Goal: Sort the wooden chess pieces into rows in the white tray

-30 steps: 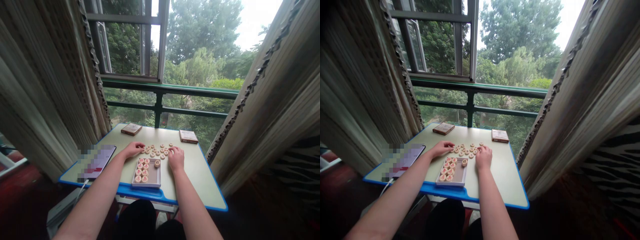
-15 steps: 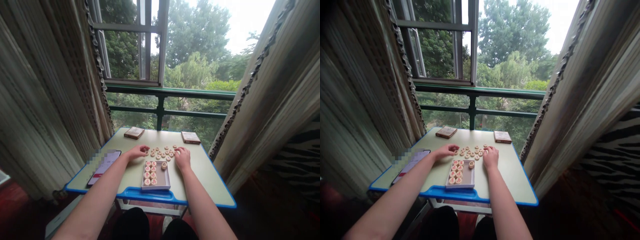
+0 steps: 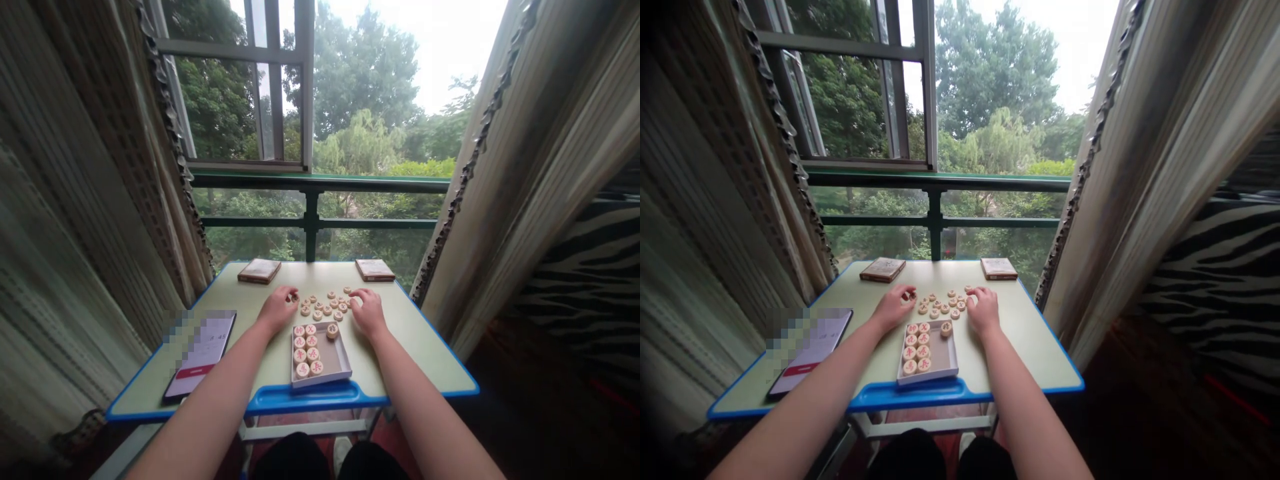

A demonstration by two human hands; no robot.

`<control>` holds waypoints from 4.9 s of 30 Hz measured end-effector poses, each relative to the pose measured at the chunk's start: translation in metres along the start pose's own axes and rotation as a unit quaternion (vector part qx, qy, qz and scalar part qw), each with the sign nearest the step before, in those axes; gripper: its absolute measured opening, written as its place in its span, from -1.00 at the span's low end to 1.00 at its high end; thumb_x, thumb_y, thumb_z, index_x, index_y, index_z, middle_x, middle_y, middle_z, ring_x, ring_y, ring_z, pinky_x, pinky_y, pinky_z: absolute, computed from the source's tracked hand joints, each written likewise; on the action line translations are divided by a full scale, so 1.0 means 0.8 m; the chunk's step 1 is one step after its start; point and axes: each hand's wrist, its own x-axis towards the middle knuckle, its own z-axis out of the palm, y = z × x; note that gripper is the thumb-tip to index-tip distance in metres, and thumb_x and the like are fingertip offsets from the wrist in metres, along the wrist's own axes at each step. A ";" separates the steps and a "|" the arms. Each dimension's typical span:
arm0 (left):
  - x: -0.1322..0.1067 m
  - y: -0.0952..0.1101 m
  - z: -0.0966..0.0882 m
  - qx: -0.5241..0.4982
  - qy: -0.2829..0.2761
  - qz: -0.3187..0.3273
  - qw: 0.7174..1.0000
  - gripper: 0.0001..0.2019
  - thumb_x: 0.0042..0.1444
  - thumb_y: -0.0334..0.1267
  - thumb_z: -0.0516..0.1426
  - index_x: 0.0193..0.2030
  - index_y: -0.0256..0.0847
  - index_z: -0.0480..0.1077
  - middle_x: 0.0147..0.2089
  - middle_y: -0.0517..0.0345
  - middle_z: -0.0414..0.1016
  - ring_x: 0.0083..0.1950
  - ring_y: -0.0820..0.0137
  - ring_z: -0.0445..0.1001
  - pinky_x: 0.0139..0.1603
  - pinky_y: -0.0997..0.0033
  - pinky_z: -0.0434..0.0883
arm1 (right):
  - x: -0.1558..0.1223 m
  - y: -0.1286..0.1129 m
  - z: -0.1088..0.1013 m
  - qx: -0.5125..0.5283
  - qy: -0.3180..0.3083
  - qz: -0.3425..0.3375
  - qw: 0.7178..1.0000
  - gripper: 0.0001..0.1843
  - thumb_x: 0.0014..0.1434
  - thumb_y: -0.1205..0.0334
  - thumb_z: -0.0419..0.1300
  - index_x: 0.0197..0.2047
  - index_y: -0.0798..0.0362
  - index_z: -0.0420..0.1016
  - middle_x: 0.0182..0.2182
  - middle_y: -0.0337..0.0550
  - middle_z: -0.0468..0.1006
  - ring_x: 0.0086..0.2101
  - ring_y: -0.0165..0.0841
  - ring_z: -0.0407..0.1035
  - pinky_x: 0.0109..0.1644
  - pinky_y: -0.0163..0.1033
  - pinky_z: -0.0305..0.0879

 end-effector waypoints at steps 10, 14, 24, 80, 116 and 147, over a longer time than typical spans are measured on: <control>-0.016 0.059 0.017 -0.323 -0.096 -0.046 0.940 -0.59 -0.21 -0.22 0.30 -0.16 -0.28 0.40 -0.30 0.06 0.51 -0.28 0.38 0.49 -0.18 0.30 0.45 | -0.025 -0.056 -0.011 0.144 -0.075 -0.232 0.959 -0.75 0.15 0.24 0.12 -0.09 -0.02 0.47 -0.21 -0.09 0.49 -0.22 -0.35 0.39 -0.11 -0.22 0.33; -0.020 0.065 0.014 -0.366 -0.130 -0.086 0.917 -0.62 -0.25 -0.24 0.33 -0.24 -0.30 0.44 -0.32 0.07 0.53 -0.29 0.38 0.50 -0.17 0.29 0.45 | -0.025 -0.058 -0.012 0.149 -0.077 -0.242 0.956 -0.84 0.17 0.23 0.11 -0.27 0.01 0.51 -0.25 -0.08 0.50 -0.23 -0.35 0.40 -0.12 -0.21 0.34; -0.018 0.064 -0.001 -0.372 -0.141 -0.082 0.914 -0.61 -0.23 -0.16 0.32 -0.23 -0.30 0.47 -0.28 0.02 0.54 -0.28 0.37 0.48 -0.23 0.36 0.42 | -0.027 -0.067 -0.017 0.229 -0.084 -0.216 0.945 -0.82 0.16 0.22 0.12 -0.24 0.02 0.54 -0.23 -0.07 0.54 -0.23 -0.34 0.42 -0.13 -0.21 0.37; 0.005 -0.010 0.005 -0.003 0.058 -0.109 0.992 -0.55 -0.05 0.14 0.04 -0.68 -0.21 0.33 -0.66 0.18 0.36 -0.56 0.44 0.30 -0.50 0.45 0.15 | -0.036 -0.082 -0.062 -0.024 -0.364 -0.182 0.913 -0.68 -0.15 0.25 0.27 -0.22 -0.02 0.54 -0.31 -0.18 0.50 -0.33 -0.34 0.34 -0.27 -0.33 0.19; 0.005 -0.011 0.006 -0.010 0.047 -0.116 0.992 -0.57 -0.04 0.11 0.04 -0.66 -0.21 0.35 -0.65 0.16 0.37 -0.57 0.44 0.29 -0.51 0.45 0.15 | -0.027 -0.074 -0.056 -0.015 -0.290 -0.160 0.944 -0.90 0.03 0.26 0.20 -0.38 0.05 0.54 -0.41 -0.19 0.47 -0.40 -0.43 0.30 -0.31 -0.35 0.15; -0.015 0.018 -0.010 0.028 -0.139 -0.040 0.989 -0.57 -0.06 0.08 0.06 -0.64 -0.28 0.39 -0.73 0.24 0.26 -0.64 0.53 0.19 -0.61 0.51 0.08 | -0.014 -0.057 -0.049 -0.070 -0.311 0.030 0.947 -0.70 0.04 0.24 0.05 -0.52 0.17 0.55 -0.65 -0.14 0.46 -0.57 -0.43 0.25 -0.49 -0.34 0.04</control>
